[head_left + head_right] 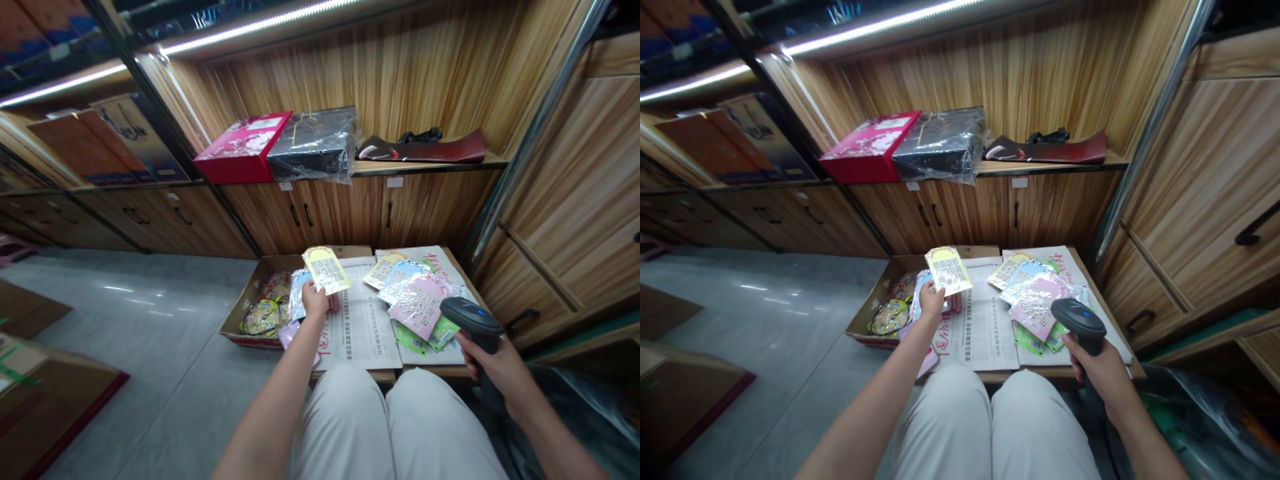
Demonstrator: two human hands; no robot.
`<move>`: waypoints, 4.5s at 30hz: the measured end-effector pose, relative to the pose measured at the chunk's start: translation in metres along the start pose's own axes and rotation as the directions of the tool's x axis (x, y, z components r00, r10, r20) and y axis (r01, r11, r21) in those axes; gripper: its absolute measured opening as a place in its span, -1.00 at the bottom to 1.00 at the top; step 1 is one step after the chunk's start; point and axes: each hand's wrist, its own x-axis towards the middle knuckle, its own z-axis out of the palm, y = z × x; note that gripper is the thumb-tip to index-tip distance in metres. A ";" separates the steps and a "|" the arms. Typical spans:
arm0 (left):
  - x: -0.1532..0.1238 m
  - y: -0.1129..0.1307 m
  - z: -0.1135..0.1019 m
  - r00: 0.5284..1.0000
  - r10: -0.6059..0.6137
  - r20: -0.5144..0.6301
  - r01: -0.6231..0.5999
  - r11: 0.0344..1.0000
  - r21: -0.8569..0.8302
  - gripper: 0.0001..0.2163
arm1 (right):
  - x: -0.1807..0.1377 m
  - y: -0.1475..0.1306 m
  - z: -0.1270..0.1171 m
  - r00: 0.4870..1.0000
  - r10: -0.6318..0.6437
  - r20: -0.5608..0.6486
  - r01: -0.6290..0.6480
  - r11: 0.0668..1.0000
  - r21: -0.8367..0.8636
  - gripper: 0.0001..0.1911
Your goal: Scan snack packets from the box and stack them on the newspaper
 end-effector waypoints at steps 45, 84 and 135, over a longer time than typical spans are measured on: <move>-0.114 0.019 0.128 0.865 0.034 0.500 -0.354 0.748 0.562 -0.28 | 0.009 0.009 -0.021 1.000 0.003 0.005 -0.003 0.999 0.039 -0.52; -0.075 0.019 0.126 0.835 0.227 0.501 -0.256 0.967 -0.011 -0.84 | 0.005 0.005 0.002 0.999 -0.022 0.027 0.021 0.999 0.029 -0.62; -0.017 -0.055 -0.080 0.841 0.259 0.476 -0.536 0.274 0.799 -0.44 | -0.003 0.020 -0.010 0.999 0.042 -0.019 -0.043 0.998 -0.037 -0.53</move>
